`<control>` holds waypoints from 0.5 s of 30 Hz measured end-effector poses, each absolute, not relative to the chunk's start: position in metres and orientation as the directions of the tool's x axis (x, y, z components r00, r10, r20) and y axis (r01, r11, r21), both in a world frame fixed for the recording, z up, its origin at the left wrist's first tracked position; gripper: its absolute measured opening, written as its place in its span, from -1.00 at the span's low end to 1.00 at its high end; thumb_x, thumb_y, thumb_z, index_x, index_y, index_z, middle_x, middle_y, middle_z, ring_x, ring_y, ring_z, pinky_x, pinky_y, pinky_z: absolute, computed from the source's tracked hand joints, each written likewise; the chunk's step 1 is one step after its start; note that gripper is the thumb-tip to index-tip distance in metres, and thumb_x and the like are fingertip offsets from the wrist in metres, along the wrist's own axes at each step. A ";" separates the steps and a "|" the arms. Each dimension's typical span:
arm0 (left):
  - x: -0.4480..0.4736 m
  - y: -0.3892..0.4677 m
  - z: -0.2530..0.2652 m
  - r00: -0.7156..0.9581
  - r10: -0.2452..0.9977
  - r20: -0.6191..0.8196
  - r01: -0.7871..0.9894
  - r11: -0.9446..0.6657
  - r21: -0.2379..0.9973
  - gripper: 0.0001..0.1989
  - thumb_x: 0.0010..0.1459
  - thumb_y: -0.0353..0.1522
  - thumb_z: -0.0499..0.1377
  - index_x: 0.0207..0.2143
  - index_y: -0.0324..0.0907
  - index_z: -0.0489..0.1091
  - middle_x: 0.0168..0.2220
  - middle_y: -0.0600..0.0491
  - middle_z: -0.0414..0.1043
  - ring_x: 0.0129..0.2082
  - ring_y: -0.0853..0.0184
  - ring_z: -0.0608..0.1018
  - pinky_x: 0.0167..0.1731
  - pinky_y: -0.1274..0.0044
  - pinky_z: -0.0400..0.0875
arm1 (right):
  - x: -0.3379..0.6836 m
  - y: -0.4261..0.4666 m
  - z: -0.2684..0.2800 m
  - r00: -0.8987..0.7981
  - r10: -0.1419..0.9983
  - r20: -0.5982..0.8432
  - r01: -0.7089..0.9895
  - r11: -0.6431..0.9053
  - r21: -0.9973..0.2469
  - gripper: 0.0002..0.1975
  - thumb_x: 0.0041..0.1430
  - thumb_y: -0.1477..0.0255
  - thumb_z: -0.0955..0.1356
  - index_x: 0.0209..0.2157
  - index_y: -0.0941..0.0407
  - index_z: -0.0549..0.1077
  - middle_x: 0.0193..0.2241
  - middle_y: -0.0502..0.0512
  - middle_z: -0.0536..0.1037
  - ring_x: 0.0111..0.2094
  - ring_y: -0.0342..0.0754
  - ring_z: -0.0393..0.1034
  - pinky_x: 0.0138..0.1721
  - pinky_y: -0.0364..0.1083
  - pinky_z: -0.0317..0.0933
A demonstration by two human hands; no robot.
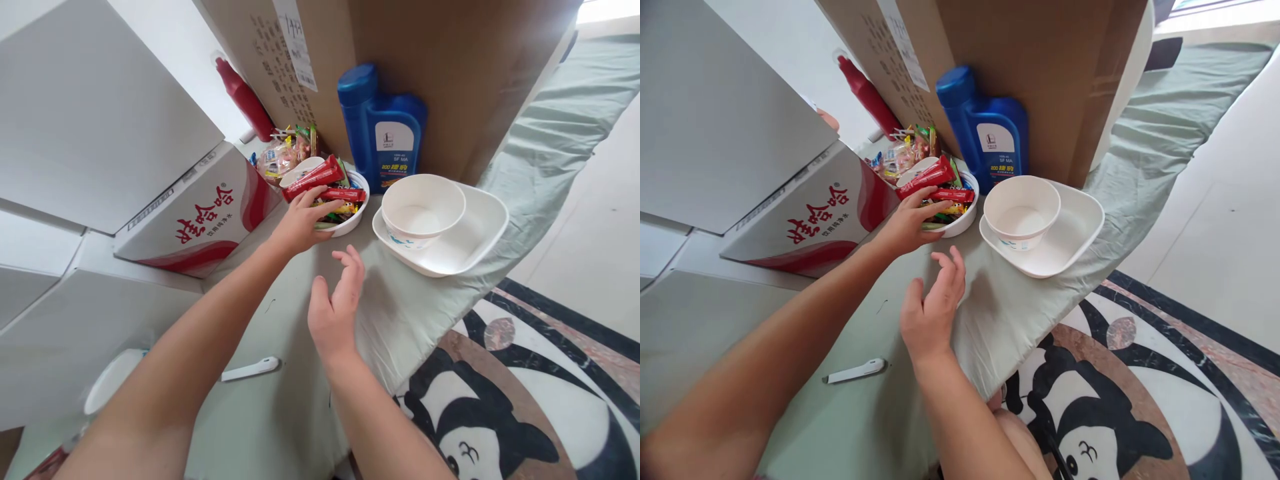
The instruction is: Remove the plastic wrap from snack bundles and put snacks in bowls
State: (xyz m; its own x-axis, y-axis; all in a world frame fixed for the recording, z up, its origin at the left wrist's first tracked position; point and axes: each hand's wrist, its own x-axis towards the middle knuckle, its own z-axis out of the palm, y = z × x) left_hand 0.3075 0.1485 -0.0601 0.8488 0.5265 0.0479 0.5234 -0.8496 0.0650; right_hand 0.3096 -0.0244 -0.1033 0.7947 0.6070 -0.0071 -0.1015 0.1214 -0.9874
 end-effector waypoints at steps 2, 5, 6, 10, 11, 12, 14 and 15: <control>0.307 0.155 -0.060 0.839 0.541 0.055 0.538 -0.840 0.068 -0.37 0.12 -0.33 0.32 0.26 -0.02 0.41 0.44 -0.13 0.10 0.43 0.01 0.22 0.40 0.18 0.10 | 0.308 -0.024 -0.103 0.793 0.609 -0.007 -0.104 0.124 -0.987 -0.62 0.13 0.45 0.23 0.01 0.06 0.29 0.27 0.34 0.29 0.37 0.14 0.10 0.33 0.29 -0.03; 0.308 0.165 -0.059 0.822 0.567 0.048 0.564 -0.823 0.070 -0.36 0.12 -0.33 0.31 0.28 -0.05 0.39 0.44 -0.16 0.09 0.44 0.02 0.22 0.40 0.19 0.10 | 0.307 -0.024 -0.103 0.792 0.611 -0.008 -0.108 0.128 -0.986 -0.63 0.13 0.46 0.22 0.00 0.06 0.29 0.26 0.34 0.31 0.36 0.13 0.11 0.32 0.29 -0.03; 0.309 0.169 -0.059 0.818 0.574 0.046 0.570 -0.818 0.073 -0.36 0.12 -0.32 0.31 0.28 -0.06 0.39 0.44 -0.17 0.09 0.44 0.02 0.21 0.40 0.20 0.10 | 0.307 -0.024 -0.103 0.791 0.612 -0.006 -0.107 0.130 -0.986 -0.64 0.13 0.47 0.22 0.00 0.07 0.29 0.26 0.34 0.31 0.35 0.13 0.12 0.32 0.29 -0.03; 0.314 0.186 -0.060 0.811 0.581 0.063 0.576 -0.813 0.084 -0.36 0.12 -0.31 0.30 0.28 -0.08 0.39 0.44 -0.18 0.10 0.45 0.02 0.21 0.40 0.22 0.10 | 0.301 -0.023 -0.104 0.789 0.615 0.017 -0.088 0.141 -0.986 -0.64 0.14 0.48 0.23 0.00 0.08 0.29 0.23 0.35 0.33 0.34 0.12 0.14 0.32 0.29 0.00; 0.316 0.191 -0.061 0.810 0.582 0.069 0.577 -0.812 0.085 -0.35 0.11 -0.31 0.31 0.28 -0.07 0.39 0.44 -0.17 0.11 0.44 0.02 0.21 0.40 0.22 0.10 | 0.298 -0.022 -0.105 0.788 0.615 0.025 -0.079 0.141 -0.987 -0.64 0.14 0.48 0.23 0.00 0.08 0.29 0.23 0.35 0.34 0.33 0.12 0.16 0.31 0.29 0.02; 0.318 0.196 -0.061 0.807 0.586 0.074 0.580 -0.810 0.084 -0.35 0.10 -0.32 0.31 0.28 -0.06 0.39 0.44 -0.15 0.12 0.44 0.03 0.22 0.40 0.23 0.11 | 0.294 -0.022 -0.106 0.786 0.617 0.035 -0.066 0.140 -0.988 -0.64 0.14 0.49 0.22 0.01 0.08 0.29 0.22 0.34 0.35 0.33 0.12 0.17 0.31 0.28 0.04; 0.322 0.208 -0.063 0.790 0.607 0.084 0.602 -0.795 0.078 -0.34 0.10 -0.32 0.32 0.29 -0.03 0.39 0.43 -0.13 0.13 0.43 0.04 0.25 0.40 0.25 0.12 | 0.286 -0.020 -0.107 0.778 0.625 0.063 -0.029 0.136 -0.990 -0.64 0.14 0.50 0.22 0.00 0.08 0.28 0.20 0.34 0.37 0.30 0.12 0.22 0.29 0.27 0.09; 0.324 0.215 -0.064 0.778 0.622 0.088 0.618 -0.783 0.073 -0.34 0.11 -0.32 0.32 0.29 -0.03 0.39 0.43 -0.13 0.13 0.42 0.04 0.26 0.40 0.27 0.13 | 0.282 -0.019 -0.109 0.772 0.631 0.079 -0.008 0.134 -0.991 -0.65 0.14 0.51 0.22 0.00 0.08 0.29 0.19 0.33 0.38 0.28 0.13 0.24 0.27 0.26 0.11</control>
State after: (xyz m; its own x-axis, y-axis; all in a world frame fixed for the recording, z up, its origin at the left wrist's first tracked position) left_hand 0.3241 0.2148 -0.0636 0.7782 0.6219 0.0876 0.6176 -0.7831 0.0727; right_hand 0.2816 -0.0191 -0.1086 0.7718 0.6310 0.0788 -0.0082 0.1338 -0.9910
